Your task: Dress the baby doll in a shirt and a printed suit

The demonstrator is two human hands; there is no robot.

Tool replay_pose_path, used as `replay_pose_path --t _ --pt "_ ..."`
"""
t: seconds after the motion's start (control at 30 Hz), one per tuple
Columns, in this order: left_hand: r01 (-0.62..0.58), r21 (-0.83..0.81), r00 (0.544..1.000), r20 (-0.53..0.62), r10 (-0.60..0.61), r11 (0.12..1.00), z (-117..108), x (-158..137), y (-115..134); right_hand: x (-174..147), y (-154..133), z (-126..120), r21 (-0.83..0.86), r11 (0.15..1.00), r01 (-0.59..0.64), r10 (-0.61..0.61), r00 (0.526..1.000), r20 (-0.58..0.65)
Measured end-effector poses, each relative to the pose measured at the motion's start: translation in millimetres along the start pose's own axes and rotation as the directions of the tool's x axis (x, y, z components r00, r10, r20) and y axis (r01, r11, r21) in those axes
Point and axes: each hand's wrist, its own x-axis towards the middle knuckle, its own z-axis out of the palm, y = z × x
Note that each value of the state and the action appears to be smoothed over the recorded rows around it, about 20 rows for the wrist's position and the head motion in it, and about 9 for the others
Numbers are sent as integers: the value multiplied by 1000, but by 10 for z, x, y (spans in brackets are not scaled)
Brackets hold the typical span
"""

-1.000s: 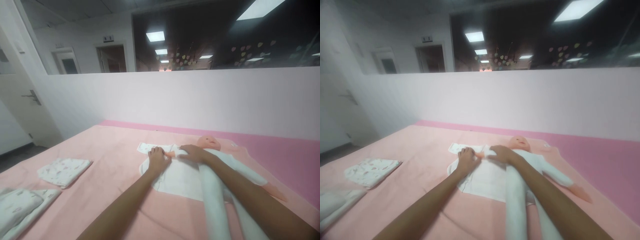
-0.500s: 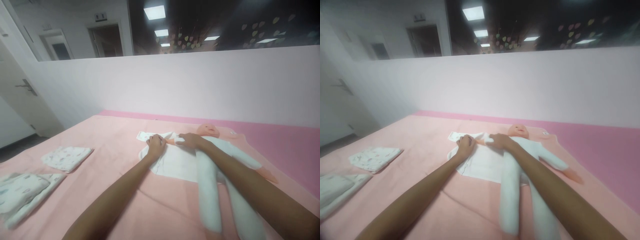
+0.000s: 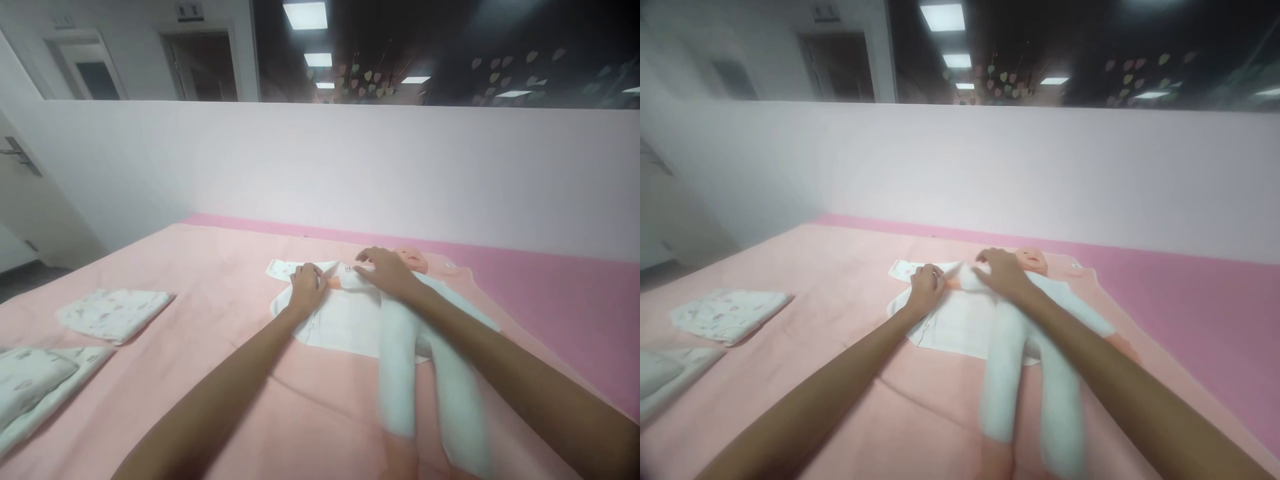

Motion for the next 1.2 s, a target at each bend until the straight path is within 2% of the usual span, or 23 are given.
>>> replay_pose_path --t 0.07,0.13,0.17,0.27,0.33,0.4,0.47,0.53,0.67,0.87,1.2 --pt "3 -9 1000 2 -3 1000 3 3 -6 -315 156 -169 42 999 30 -19 971 -237" --pt "1 -4 1000 0 -1 1000 5 6 -11 -659 428 -282 65 998 -7 29 942 -335" --pt "-2 -1 1000 -2 2 1000 5 7 -12 -824 596 -309 78 993 -87 109 924 -366" --pt "-7 -1 1000 -5 7 1000 -2 9 -9 -1201 1114 -294 149 946 -289 324 873 -365" --pt "-9 -5 1000 -1 9 1000 -12 9 2 -1318 1349 -256 180 939 -295 338 891 -305" --pt "-7 -15 1000 -3 7 1000 -26 7 19 -1331 1425 -229 214 953 -213 254 948 -190" --pt "-4 -29 1000 -14 4 1000 -43 0 38 -1271 1363 -216 229 967 -115 134 988 -70" --pt "-1 -44 1000 -23 0 999 -60 -10 52 -1174 1248 -201 198 977 -76 79 997 -6" --pt "9 -75 999 -39 -12 997 -68 -20 31 -1003 1149 -135 126 983 -131 134 991 -16" --pt "-9 -120 997 -76 0 993 -54 13 -5 -905 1164 -22 139 982 -128 142 985 -99" --pt "-94 -147 988 -139 74 985 -273 142 134 -419 513 88 248 963 -108 126 990 -57"
